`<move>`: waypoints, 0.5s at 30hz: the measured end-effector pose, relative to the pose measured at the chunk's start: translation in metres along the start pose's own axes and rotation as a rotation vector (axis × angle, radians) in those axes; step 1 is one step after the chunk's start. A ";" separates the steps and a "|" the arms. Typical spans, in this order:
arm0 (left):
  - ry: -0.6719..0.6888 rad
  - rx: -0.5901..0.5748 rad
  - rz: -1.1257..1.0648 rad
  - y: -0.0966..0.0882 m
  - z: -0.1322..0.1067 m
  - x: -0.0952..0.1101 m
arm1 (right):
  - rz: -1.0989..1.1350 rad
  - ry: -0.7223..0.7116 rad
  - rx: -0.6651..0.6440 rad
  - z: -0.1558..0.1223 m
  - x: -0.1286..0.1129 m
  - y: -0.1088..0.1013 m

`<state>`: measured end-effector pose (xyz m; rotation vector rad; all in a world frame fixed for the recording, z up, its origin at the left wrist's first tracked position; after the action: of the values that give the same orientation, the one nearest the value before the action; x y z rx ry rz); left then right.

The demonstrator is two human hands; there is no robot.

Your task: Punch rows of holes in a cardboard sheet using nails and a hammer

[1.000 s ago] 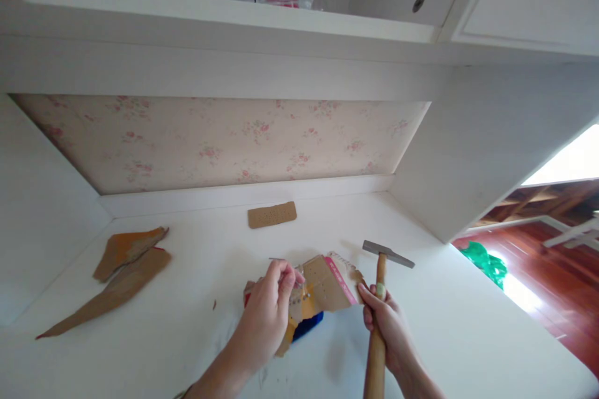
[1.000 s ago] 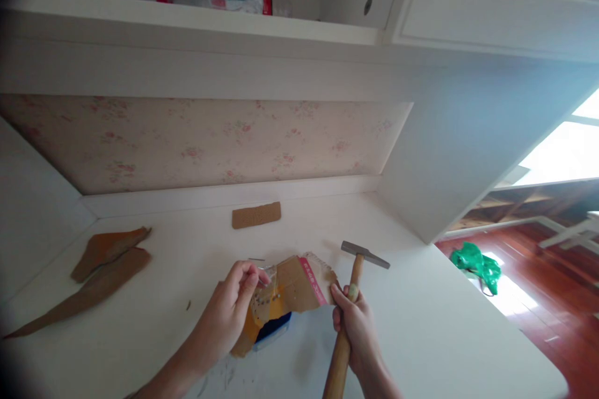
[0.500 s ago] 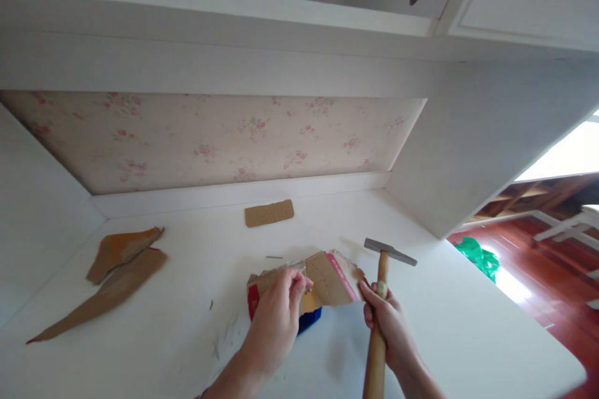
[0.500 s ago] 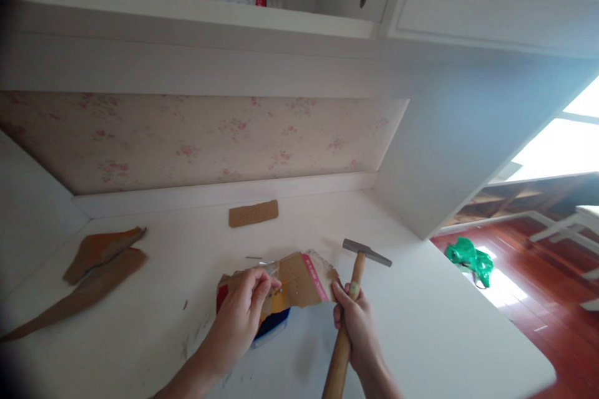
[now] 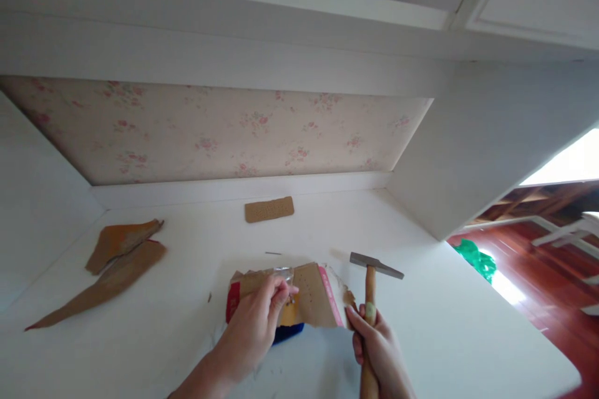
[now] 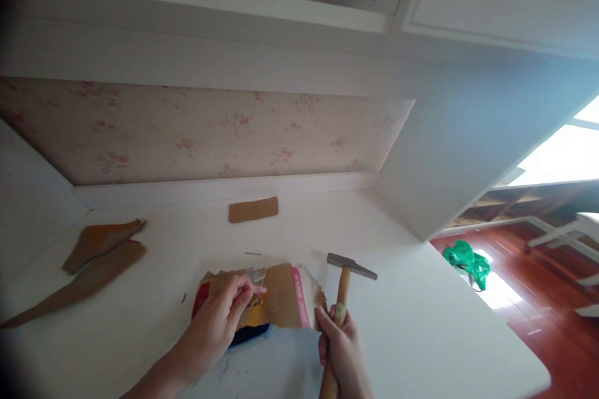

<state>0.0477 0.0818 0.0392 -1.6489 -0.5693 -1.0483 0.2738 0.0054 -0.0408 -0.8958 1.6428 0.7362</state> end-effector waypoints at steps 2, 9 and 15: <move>-0.015 -0.011 0.023 -0.007 -0.008 -0.002 | 0.004 0.017 -0.035 -0.010 0.009 0.004; 0.027 0.049 0.073 -0.014 -0.022 0.000 | 0.004 0.040 -0.077 -0.028 0.017 0.014; 0.043 0.094 0.081 -0.014 -0.023 -0.011 | -0.002 0.023 -0.043 -0.028 0.012 0.013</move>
<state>0.0229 0.0660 0.0386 -1.5512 -0.5113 -0.9811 0.2467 -0.0132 -0.0455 -0.9398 1.6514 0.7648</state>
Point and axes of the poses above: each hand's wrist, its own z-axis towards the middle knuckle, its own y-axis out of the palm, x = y × z, the point moved 5 cm from there along z, towards the middle knuckle, and after that the axes turned 12 degrees about -y, right-handed, at the moved point
